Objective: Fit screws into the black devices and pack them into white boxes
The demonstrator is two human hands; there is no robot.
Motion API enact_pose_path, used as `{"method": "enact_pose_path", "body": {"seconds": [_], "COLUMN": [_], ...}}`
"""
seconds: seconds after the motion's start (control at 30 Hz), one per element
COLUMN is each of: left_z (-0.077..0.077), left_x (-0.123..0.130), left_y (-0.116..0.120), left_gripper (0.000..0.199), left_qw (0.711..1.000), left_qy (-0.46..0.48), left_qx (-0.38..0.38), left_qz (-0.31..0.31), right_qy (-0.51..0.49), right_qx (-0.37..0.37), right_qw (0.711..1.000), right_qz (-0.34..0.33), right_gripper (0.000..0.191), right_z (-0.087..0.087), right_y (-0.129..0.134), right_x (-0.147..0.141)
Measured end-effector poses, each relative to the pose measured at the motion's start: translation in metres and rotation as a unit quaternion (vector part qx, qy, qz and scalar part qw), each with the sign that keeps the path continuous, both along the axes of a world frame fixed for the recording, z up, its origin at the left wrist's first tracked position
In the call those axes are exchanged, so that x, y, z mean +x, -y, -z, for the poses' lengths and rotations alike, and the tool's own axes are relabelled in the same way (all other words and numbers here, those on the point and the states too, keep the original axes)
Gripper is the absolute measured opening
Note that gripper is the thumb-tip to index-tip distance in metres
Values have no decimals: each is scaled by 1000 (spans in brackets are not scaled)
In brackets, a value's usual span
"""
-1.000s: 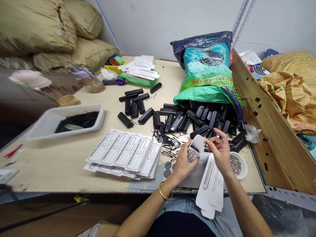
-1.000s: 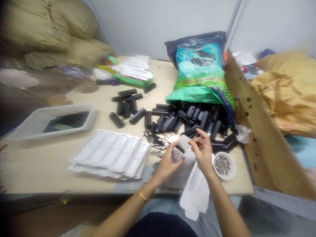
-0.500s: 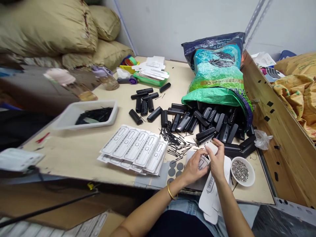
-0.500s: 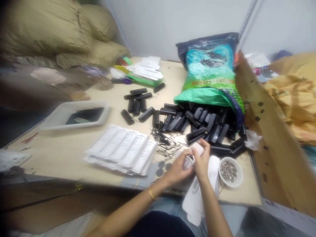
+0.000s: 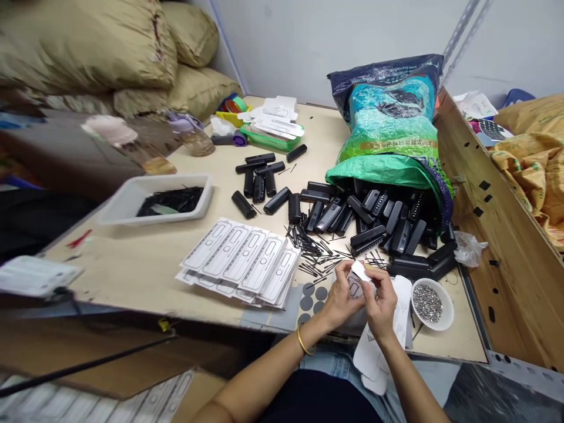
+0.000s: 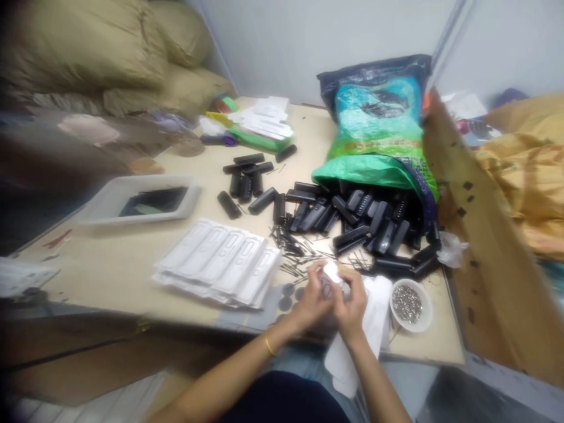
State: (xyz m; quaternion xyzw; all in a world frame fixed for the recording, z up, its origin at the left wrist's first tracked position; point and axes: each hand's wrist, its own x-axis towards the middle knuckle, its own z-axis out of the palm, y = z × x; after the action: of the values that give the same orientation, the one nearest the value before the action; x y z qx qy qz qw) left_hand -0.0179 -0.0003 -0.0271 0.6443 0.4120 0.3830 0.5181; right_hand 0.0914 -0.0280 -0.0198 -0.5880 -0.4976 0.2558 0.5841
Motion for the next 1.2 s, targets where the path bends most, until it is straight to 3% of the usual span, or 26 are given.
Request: {"method": "enact_pose_path", "body": {"seconds": [0.13,0.27,0.4,0.6,0.8,1.0,1.13,1.2], "left_z": [4,2,-3,-11,-18,-15,-9,-8], "left_x": [1,-1,0,5,6,10,15,16], "left_y": [-1,-5,-8,-9,-7,-7,-7,-8], "left_gripper": [54,43,47,75,72,70,65,66], "left_qw": [998,997,998,999,999,999,1000,999], "left_qy": [-27,-57,-45,40,1,-18,-24,-31], "left_qx": [36,53,38,-25,-41,-29,-5,-4], "left_qz": [-41,-23,0,1,-8,4,14,15], "right_qy": [-134,-169,-99,101,45,86,53,20], "right_qx": [-49,-90,-107,10,-60,-16,-82,-110], "right_qw": [990,980,987,993,997,996,995,994], "right_qz": [4,-61,-62,-59,-8,-10,1,17], "right_gripper": [23,22,14,20,17,13,13,23], "right_z": [7,3,-8,-12,-19,-17,-12,-10], "right_y": [-4,-14,-17,-8,-11,-10,-9,-7], "right_x": [11,20,20,3,0,7,17,21]}}
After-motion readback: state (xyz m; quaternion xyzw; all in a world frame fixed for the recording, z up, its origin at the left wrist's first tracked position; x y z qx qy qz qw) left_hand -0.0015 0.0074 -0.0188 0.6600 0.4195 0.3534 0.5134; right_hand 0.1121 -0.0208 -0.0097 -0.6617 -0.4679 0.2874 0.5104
